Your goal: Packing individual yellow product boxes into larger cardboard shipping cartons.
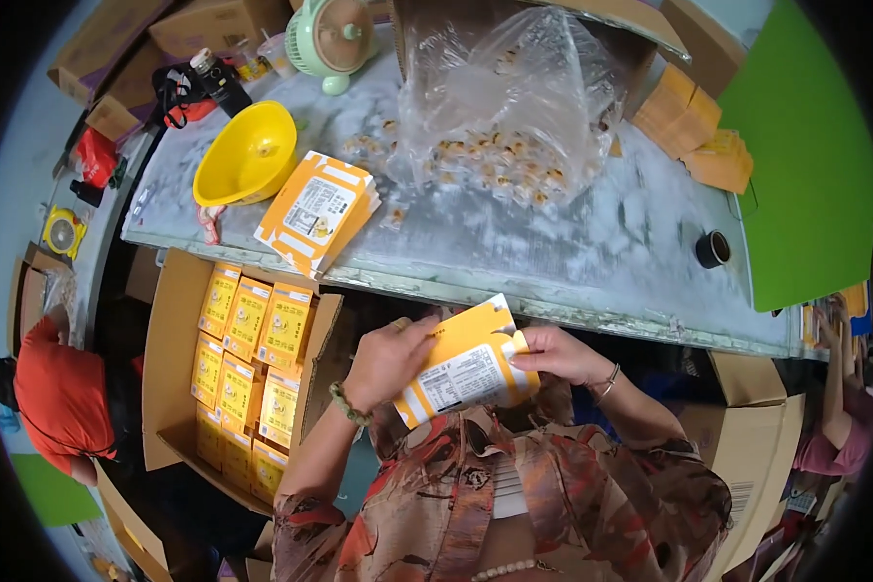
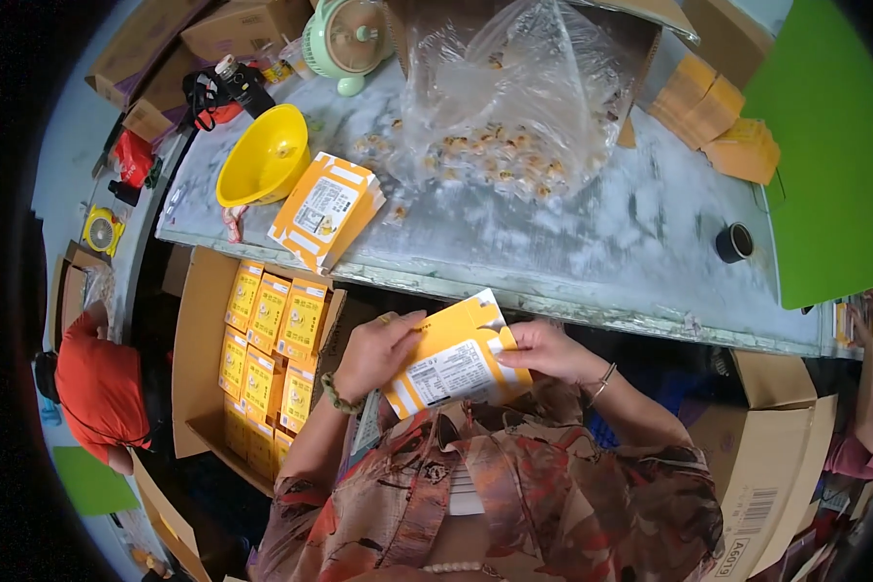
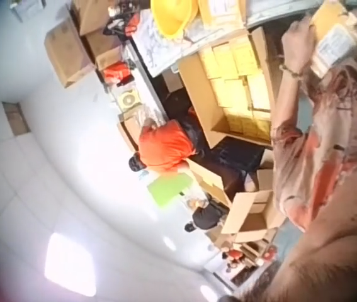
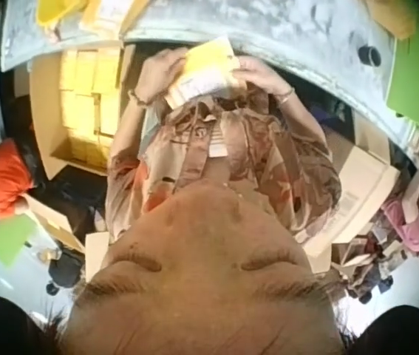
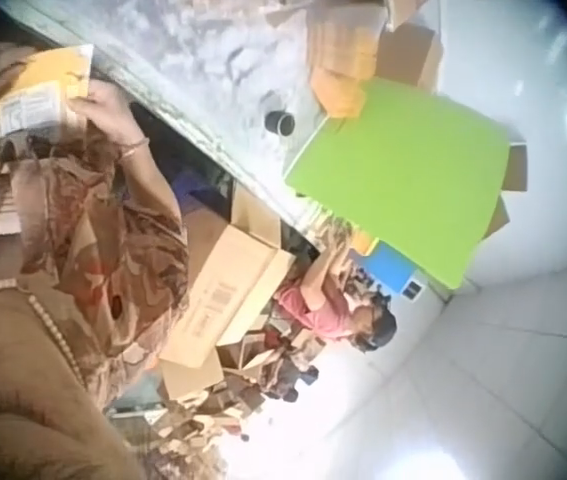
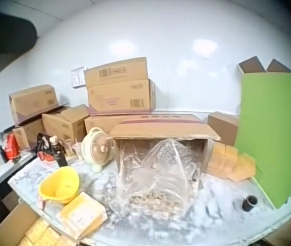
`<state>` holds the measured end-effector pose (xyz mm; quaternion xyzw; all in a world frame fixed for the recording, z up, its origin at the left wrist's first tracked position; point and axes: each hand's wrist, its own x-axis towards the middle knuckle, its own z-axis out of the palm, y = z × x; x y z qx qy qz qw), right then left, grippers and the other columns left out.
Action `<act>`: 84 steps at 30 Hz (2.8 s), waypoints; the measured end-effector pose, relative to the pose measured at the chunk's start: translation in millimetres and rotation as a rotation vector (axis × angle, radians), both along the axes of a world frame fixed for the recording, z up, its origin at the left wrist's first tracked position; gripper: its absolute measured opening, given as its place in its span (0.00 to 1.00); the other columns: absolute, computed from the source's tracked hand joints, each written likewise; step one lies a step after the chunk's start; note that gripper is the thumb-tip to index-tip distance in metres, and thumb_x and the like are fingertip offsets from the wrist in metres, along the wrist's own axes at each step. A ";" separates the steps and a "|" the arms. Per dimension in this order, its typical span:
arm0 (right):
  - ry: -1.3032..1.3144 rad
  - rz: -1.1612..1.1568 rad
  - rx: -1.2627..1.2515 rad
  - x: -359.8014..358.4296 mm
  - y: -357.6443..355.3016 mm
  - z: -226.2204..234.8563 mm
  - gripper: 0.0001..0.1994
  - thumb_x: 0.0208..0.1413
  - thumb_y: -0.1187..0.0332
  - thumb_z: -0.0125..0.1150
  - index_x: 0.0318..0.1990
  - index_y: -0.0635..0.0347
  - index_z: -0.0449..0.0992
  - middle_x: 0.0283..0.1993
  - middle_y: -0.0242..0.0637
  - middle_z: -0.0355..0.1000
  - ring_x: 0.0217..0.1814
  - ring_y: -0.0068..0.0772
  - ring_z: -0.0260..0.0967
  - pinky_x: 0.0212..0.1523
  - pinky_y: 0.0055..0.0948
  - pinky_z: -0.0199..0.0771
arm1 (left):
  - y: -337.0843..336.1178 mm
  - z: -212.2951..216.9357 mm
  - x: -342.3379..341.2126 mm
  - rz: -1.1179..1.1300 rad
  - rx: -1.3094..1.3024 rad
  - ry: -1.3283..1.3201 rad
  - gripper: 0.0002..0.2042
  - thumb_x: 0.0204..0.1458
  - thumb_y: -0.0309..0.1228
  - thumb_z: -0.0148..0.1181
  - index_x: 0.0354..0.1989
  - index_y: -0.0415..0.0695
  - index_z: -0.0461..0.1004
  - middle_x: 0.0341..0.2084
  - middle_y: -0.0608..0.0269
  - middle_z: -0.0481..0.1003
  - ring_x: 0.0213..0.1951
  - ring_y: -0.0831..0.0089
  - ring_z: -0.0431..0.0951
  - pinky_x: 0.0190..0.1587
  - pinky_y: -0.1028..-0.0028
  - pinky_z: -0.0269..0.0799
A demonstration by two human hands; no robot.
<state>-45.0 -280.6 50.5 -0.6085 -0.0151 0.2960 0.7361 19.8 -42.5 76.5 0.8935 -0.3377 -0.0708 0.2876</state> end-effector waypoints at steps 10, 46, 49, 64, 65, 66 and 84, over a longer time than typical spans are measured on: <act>-0.744 -0.435 -0.580 37.5 3.1 40.8 0.14 0.44 0.71 0.52 0.40 0.66 0.64 0.37 0.38 0.64 0.40 0.25 0.60 0.40 0.21 0.59 | -20.7 -4.2 -1.8 0.102 -0.443 0.306 0.14 0.42 0.31 0.55 0.35 0.35 0.66 0.26 0.59 0.72 0.29 0.75 0.72 0.31 0.78 0.67; -0.949 -0.595 -1.217 183.9 -73.2 -42.1 0.20 0.41 0.59 0.53 0.43 0.54 0.64 0.44 0.39 0.59 0.48 0.42 0.54 0.47 0.36 0.52 | 25.4 -30.6 -3.9 0.316 -0.869 0.983 0.15 0.45 0.28 0.52 0.42 0.37 0.64 0.37 0.61 0.68 0.39 0.75 0.68 0.41 0.75 0.64; -0.940 -0.512 -1.420 188.8 -49.2 -55.2 0.23 0.38 0.55 0.54 0.44 0.50 0.64 0.44 0.36 0.59 0.50 0.40 0.52 0.47 0.40 0.50 | 31.3 -49.5 5.0 0.511 -1.152 0.902 0.15 0.45 0.27 0.50 0.43 0.39 0.63 0.35 0.60 0.69 0.35 0.75 0.70 0.36 0.75 0.69; -0.942 -0.220 -1.140 81.6 -93.4 -52.5 0.22 0.38 0.66 0.57 0.45 0.57 0.64 0.50 0.38 0.56 0.55 0.40 0.49 0.53 0.34 0.47 | 6.7 -78.7 48.2 0.684 -1.183 0.789 0.10 0.49 0.32 0.45 0.37 0.40 0.63 0.29 0.57 0.71 0.29 0.69 0.74 0.28 0.71 0.74; -0.928 -0.323 -0.997 77.3 -98.9 -49.2 0.21 0.37 0.67 0.57 0.44 0.58 0.65 0.50 0.38 0.57 0.54 0.39 0.50 0.52 0.32 0.49 | 5.6 -79.6 49.7 0.682 -1.181 0.799 0.10 0.49 0.32 0.45 0.37 0.40 0.63 0.29 0.57 0.71 0.29 0.69 0.74 0.28 0.71 0.74; -0.911 -0.424 -0.853 73.6 -104.9 -47.0 0.21 0.37 0.69 0.58 0.43 0.59 0.65 0.50 0.39 0.58 0.53 0.38 0.52 0.51 0.30 0.51 | 4.2 -78.9 51.0 0.702 -1.185 0.768 0.10 0.49 0.32 0.45 0.37 0.40 0.63 0.29 0.57 0.71 0.29 0.69 0.74 0.28 0.71 0.74; -0.678 -0.310 -1.167 80.2 -115.1 -35.1 0.31 0.31 0.57 0.62 0.48 0.51 0.61 0.55 0.38 0.48 0.58 0.42 0.42 0.53 0.33 0.47 | -17.0 -62.5 28.3 0.578 -1.240 0.891 0.11 0.50 0.31 0.44 0.39 0.39 0.62 0.32 0.57 0.70 0.32 0.67 0.73 0.30 0.69 0.74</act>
